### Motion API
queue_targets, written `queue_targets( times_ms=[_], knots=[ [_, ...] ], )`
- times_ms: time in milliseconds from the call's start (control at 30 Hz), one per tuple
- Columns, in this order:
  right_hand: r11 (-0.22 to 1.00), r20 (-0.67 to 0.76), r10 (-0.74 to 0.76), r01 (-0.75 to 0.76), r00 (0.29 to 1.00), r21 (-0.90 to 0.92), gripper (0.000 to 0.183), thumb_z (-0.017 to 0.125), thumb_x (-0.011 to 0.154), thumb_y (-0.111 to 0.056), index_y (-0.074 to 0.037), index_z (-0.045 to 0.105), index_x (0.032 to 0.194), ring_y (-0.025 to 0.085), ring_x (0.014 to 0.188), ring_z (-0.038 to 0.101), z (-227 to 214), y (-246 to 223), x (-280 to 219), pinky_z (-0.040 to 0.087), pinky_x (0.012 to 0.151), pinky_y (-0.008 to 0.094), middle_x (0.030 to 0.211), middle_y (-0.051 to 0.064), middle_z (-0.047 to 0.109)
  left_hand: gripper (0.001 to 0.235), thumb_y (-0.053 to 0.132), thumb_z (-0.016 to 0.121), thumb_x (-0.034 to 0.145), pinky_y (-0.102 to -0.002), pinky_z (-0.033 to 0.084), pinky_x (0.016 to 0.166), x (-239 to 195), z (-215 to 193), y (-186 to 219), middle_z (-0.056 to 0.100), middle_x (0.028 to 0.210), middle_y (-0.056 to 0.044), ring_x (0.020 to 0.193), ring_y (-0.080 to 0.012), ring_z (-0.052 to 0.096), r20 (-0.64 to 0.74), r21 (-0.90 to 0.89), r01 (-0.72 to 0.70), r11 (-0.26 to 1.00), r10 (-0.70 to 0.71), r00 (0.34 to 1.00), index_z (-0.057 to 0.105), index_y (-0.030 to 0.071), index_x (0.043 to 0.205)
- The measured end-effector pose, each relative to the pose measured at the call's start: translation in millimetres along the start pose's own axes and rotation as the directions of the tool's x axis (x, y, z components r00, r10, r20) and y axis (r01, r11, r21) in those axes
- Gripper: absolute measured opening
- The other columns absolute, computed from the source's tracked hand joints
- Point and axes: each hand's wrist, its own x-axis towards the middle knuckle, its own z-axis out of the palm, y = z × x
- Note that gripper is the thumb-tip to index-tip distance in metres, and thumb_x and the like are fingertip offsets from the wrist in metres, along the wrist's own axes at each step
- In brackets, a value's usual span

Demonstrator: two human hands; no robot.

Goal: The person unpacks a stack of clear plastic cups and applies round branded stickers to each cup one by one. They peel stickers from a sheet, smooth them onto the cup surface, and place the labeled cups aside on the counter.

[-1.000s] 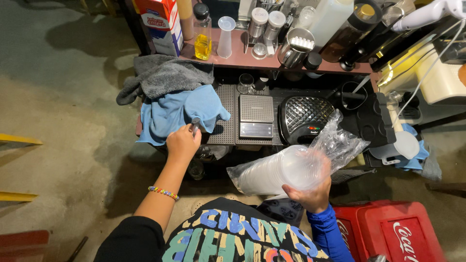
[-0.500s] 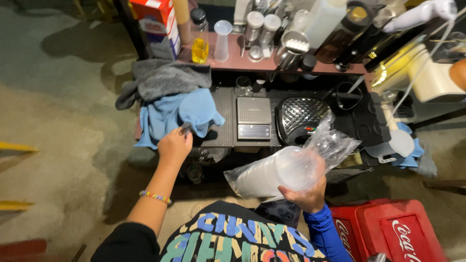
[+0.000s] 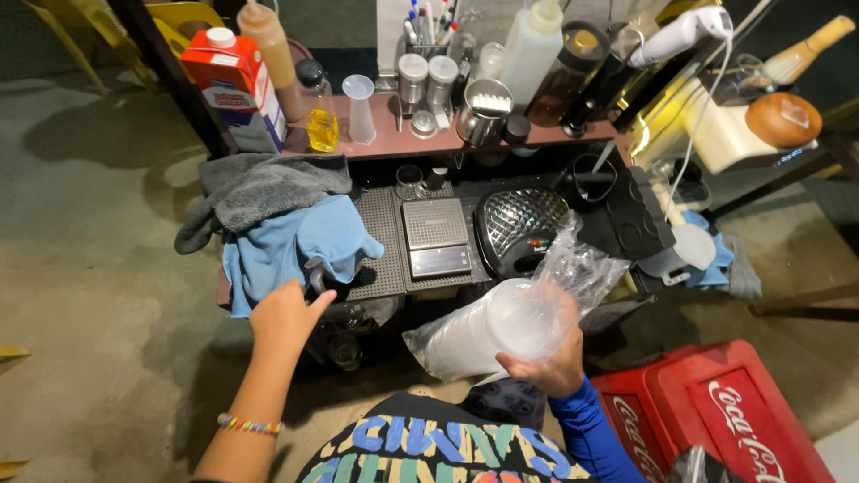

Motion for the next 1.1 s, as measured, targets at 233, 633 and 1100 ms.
queue_targets(
  times_ms=[233, 633, 1100],
  knots=[
    [0.997, -0.028, 0.073, -0.073, 0.997, 0.007, 0.106, 0.094, 0.054, -0.027, 0.004, 0.041, 0.141, 0.021, 0.111, 0.068, -19.9, -2.5, -8.5, 0.057, 0.097, 0.036, 0.124, 0.015, 0.067, 0.051, 0.059, 0.076, 0.074, -0.049, 0.056, 0.067, -20.5, 6.8, 63.8, 0.073, 0.079, -0.012, 0.078, -0.0342, 0.072, 0.31, -0.129, -0.1, 0.987, 0.136, 0.941, 0.068, 0.01, 0.084],
    [0.989, -0.153, 0.093, -0.109, 0.984, -0.097, 0.106, 0.092, 0.055, -0.024, 0.004, 0.04, 0.143, 0.026, 0.118, 0.064, -61.6, 27.8, -50.6, 0.053, 0.104, 0.038, 0.129, 0.017, 0.061, 0.077, 0.048, 0.08, 0.075, -0.05, 0.054, 0.086, 45.0, 183.0, 114.8, 0.067, 0.108, -0.027, 0.1, -0.0443, 0.065, -0.002, -0.442, -0.191, 0.876, 0.212, 0.977, 0.056, -0.004, 0.126],
    [0.957, -0.198, 0.262, -0.227, 0.945, 0.181, 0.113, 0.093, 0.056, -0.021, 0.002, 0.032, 0.148, 0.028, 0.124, 0.061, -106.7, 90.1, -93.4, 0.053, 0.104, 0.042, 0.136, 0.018, 0.056, 0.076, 0.061, 0.062, 0.09, -0.049, 0.046, 0.106, 135.0, 256.9, 143.2, 0.063, 0.129, -0.031, 0.124, -0.0446, 0.059, 0.381, -0.394, 0.487, 0.779, -0.343, 0.858, 0.062, -0.004, 0.129]
  ],
)
